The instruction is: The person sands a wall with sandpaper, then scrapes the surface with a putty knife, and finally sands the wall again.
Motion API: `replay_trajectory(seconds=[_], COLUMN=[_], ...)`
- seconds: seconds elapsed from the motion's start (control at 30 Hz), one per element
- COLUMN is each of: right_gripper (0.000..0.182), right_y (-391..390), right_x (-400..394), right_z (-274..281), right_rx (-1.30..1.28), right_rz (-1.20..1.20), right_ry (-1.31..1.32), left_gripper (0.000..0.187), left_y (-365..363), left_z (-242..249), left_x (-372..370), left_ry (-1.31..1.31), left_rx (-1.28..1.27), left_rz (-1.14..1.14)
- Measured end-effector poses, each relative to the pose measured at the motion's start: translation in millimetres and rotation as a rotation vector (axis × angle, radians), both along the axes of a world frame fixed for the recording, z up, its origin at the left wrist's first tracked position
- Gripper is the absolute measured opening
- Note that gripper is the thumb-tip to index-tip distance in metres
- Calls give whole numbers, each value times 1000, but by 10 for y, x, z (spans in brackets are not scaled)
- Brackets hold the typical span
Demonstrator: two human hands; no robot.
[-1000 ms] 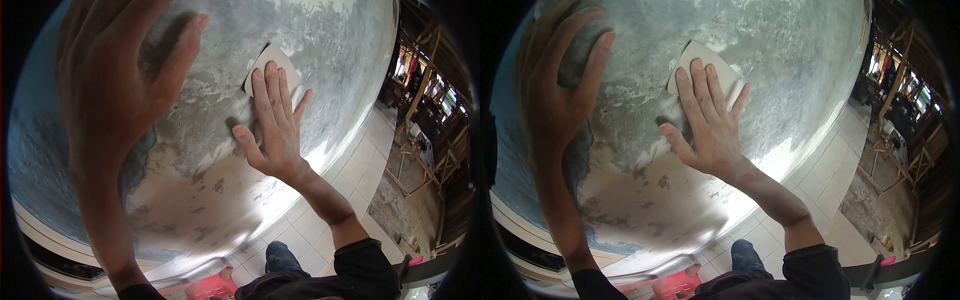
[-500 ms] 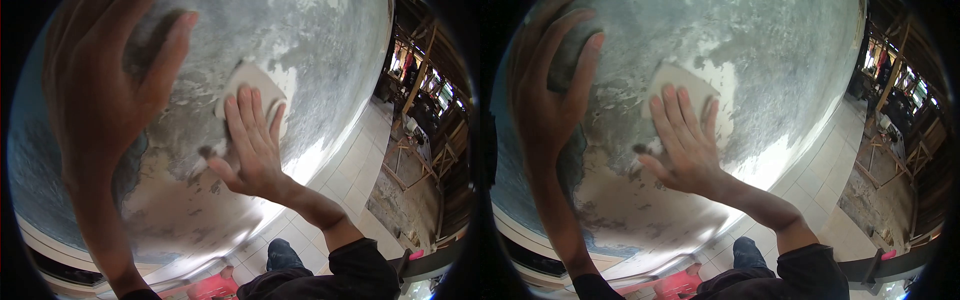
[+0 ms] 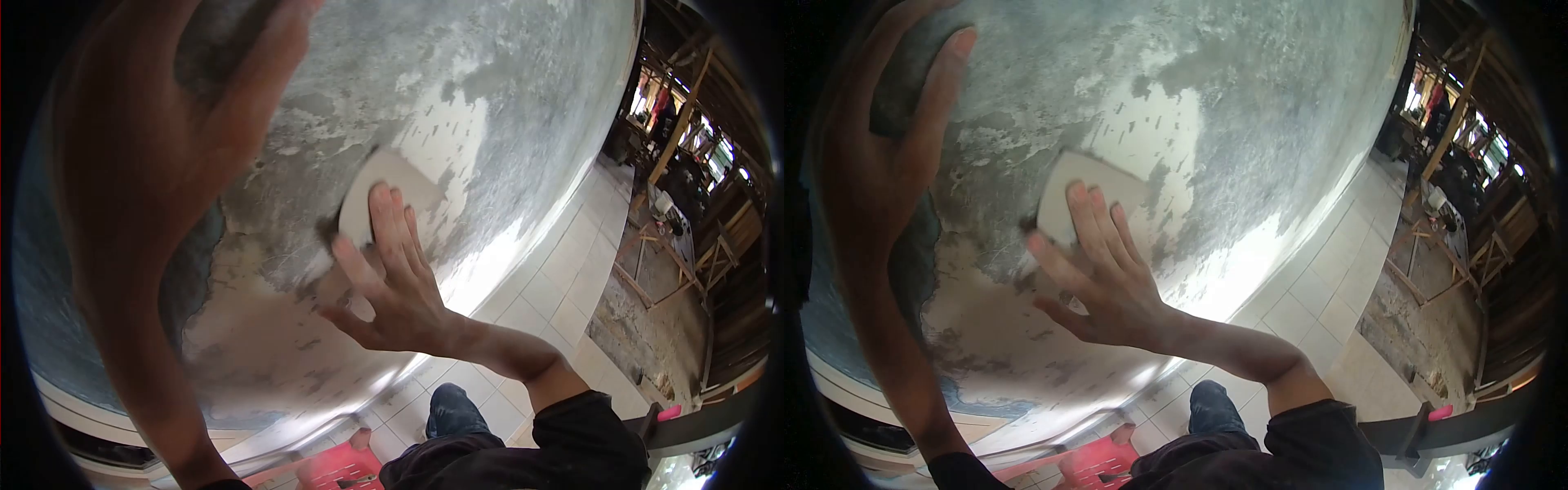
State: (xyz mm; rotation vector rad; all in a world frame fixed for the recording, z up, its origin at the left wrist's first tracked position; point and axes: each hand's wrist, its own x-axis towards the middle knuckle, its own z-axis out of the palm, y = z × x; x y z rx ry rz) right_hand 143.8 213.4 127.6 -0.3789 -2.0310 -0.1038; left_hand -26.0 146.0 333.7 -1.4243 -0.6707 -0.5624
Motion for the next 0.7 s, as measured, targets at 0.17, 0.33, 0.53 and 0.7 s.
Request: replay_trajectory(seconds=[0.17,0.33,0.53,0.7], right_gripper=[80,81,87,82], right_y=[136,29,193,147], right_x=[3,-33,46,27], right_z=[346,114,306,22], right_rx=[102,95,125,136], right_rz=[33,74,34,23], right_ry=[111,102,66,36], left_gripper=[25,26,26,26], left_y=[5,5,39,40], left_z=[7,-2,-13,-21], left_x=[5,5,40,44], left_ry=[3,3,5,3], left_rx=[-5,1,3,2], left_rz=[8,11,-3,4])
